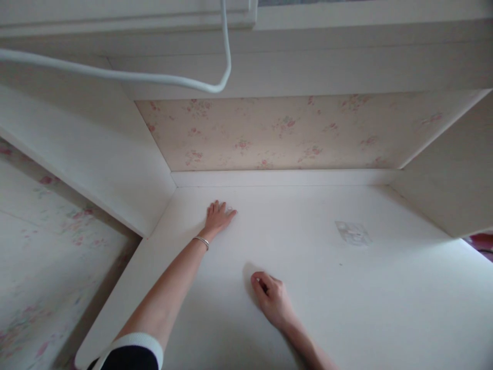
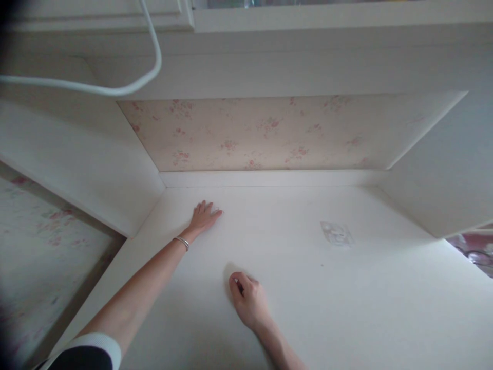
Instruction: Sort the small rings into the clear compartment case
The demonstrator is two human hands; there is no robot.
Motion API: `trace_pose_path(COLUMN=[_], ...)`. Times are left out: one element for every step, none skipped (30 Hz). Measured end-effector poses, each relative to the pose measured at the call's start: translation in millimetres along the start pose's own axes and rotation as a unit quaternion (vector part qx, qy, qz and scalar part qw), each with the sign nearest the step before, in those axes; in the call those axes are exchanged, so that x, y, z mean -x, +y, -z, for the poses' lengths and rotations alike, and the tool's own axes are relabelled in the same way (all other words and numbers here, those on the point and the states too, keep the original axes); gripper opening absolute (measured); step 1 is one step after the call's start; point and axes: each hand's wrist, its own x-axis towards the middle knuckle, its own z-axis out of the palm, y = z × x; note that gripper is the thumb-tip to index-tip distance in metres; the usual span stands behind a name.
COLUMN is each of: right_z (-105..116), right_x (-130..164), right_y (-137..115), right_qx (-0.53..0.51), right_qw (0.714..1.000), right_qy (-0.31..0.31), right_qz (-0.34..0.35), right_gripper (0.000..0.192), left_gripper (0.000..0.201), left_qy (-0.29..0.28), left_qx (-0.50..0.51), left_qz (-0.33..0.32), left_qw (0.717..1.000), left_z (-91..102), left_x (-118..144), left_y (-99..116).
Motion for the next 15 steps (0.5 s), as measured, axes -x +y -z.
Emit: trace_pose_path(right_z=[0,1,1,1,1,1,1,0,0,0,0,0,0,0,0], right_x=[0,0,0,0,0,0,-1,-1,-1,-1,-1,-1,-2,-2,-2], right_y=[0,-1,-1,-1,-1,-1,0,0,1,1,0,0,-1,-2,-3], right_qx=[-0.002,-0.004,-0.006,-0.009,-0.011,-0.013,-0.015,-0.016,-0.016,-0.016,-0.014,-0.012,-0.009,-0.005,-0.002], right_qw=[1.0,1.0,1.0,1.0,1.0,1.0,1.0,1.0,1.0,1.0,1.0,1.0,1.0,1.0,1.0], right_qy=[-0.002,-0.003,-0.004,-0.002,0.001,0.003,0.005,0.006,0.006,0.005,0.003,0.002,-0.001,-0.004,-0.007], right_qz=[0.0,0.001,0.003,0.004,0.005,0.004,0.003,0.0,-0.002,-0.003,-0.003,-0.002,0.0,0.003,0.007], right_gripper=[0.029,0.028,0.028,0.027,0.027,0.026,0.026,0.026,0.026,0.027,0.027,0.027,0.026,0.026,0.026], left_gripper=[0.076,0.071,0.066,0.058,0.052,0.048,0.046,0.043,0.04,0.038,0.037,0.037,0.036,0.036,0.035], left_qy=[0.001,0.007,0.017,0.033,0.039,0.042,0.043,0.043,0.041,0.044,0.047,0.046,0.037,0.03,0.027], left_qx=[-0.001,-0.002,-0.003,-0.003,0.0,0.002,0.005,0.007,0.012,0.03,0.051,0.075,0.097,0.117,0.138], left_qz=[-0.026,-0.056,-0.087,-0.122,-0.142,-0.157,-0.172,-0.189,-0.213,-0.249,-0.279,-0.3,-0.32,-0.331,-0.334], left_qw=[1.0,0.998,0.996,0.992,0.989,0.987,0.984,0.981,0.976,0.967,0.958,0.95,0.942,0.936,0.932], left_z=[-2.2,-4.5,-7.1,-9.9,-12.7,-15.7,-18.8,-21.8,-24.5,-26.7,-28.1,-28.4,-27.4,-25.2,-21.8], left_x=[0,1,3,6,11,17,25,33,42,51,60,67,74,79,83], left_y=[8,16,24,33,42,51,59,68,76,84,91,97,101,105,106])
